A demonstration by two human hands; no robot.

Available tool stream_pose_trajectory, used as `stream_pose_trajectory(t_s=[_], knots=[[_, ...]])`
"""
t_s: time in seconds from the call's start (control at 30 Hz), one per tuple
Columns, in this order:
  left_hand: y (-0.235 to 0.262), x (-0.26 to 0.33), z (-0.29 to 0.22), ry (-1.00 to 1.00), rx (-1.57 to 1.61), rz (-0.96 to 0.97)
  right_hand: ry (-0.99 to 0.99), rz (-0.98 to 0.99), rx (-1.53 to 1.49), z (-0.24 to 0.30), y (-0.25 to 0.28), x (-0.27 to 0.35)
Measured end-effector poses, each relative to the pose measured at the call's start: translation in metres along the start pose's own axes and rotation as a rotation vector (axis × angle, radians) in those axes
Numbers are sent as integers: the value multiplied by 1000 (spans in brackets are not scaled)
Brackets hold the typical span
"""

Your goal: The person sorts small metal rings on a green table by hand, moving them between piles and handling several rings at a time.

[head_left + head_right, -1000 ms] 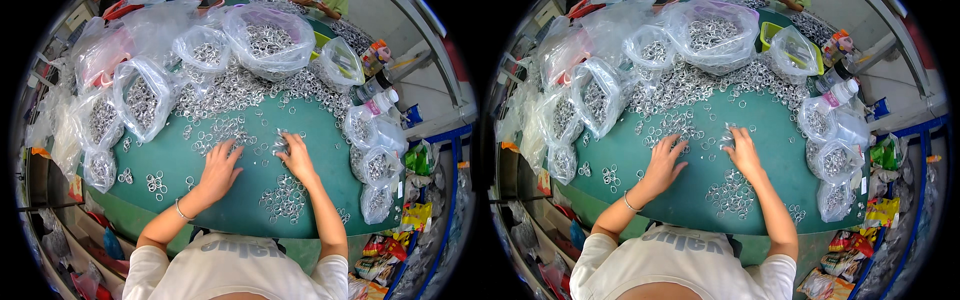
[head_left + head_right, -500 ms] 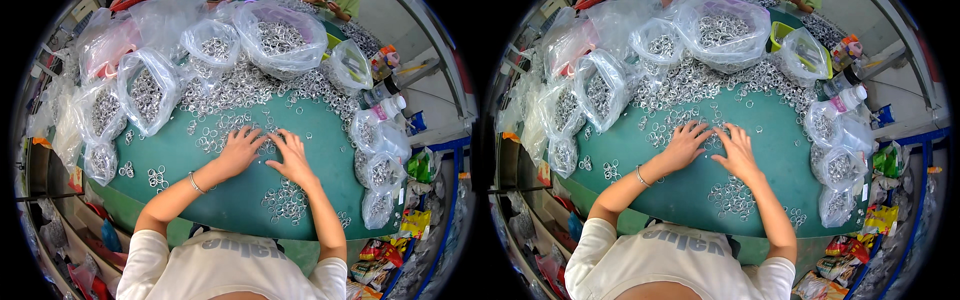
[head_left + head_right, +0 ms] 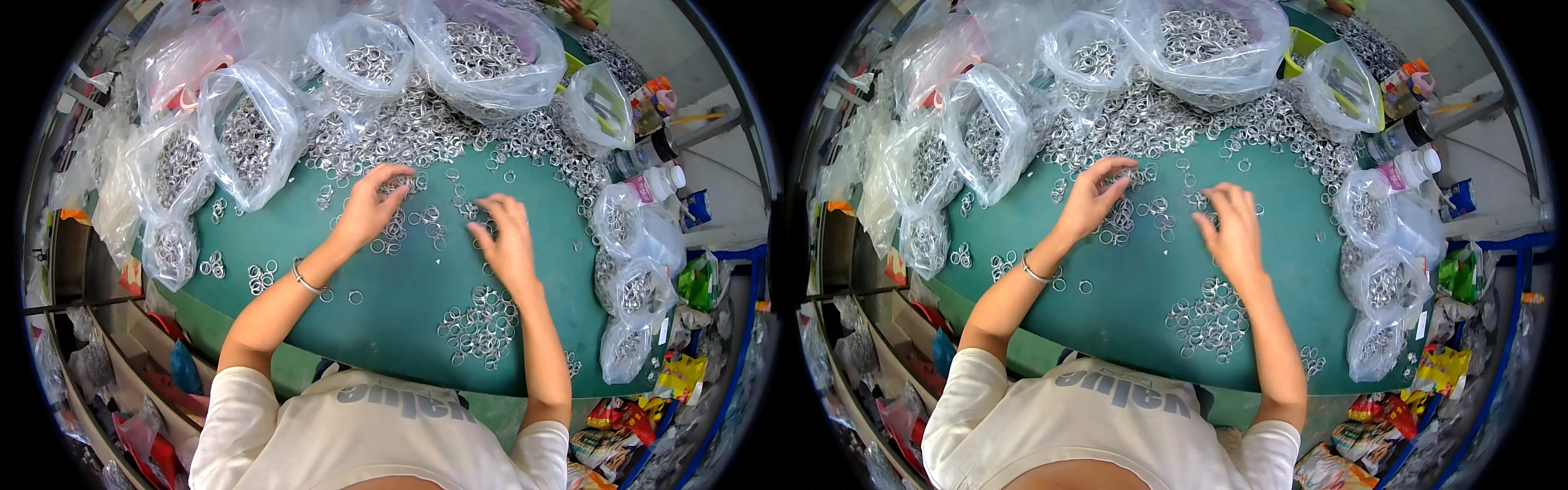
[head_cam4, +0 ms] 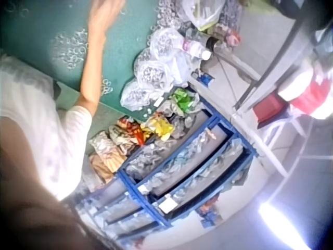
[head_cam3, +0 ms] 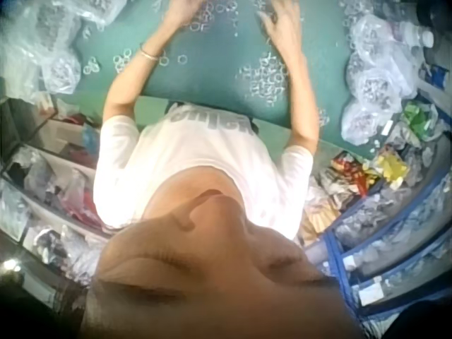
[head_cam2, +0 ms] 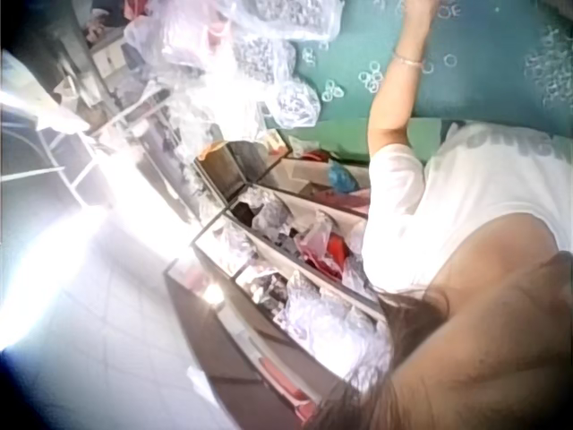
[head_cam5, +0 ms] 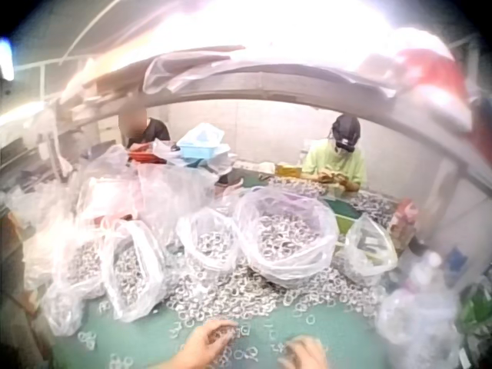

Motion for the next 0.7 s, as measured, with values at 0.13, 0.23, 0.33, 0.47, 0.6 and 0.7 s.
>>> stream_pose_trajectory(t_s=[0.13,0.23,0.33,0.47,0.6,0.7], knots=[[2,-1,13,131,177,-50,54,127,64,18,-40,13],[10,1,17,148,227,-84,1,108,2,13,-40,11],[18,6,17,148,157,-41,-218,121,-127,1,-25,7],[14,17,3,-35,-133,49,-264,147,-127,-15,-15,15],[-11,41,-15,-377,-666,150,55,30,-65,19,-12,5],[-21,55,1,-506,-926,265,145,211,72,17,-23,17]])
Point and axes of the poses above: each hand's wrist, its own x-axis away from the middle knuckle, its own y-axis out of the back of the hand, z = x × y, the point moved 5 cm from there along -x, towards the middle knuckle, and after that the axes turned 11 degrees about -z, right-handed, at the moved point
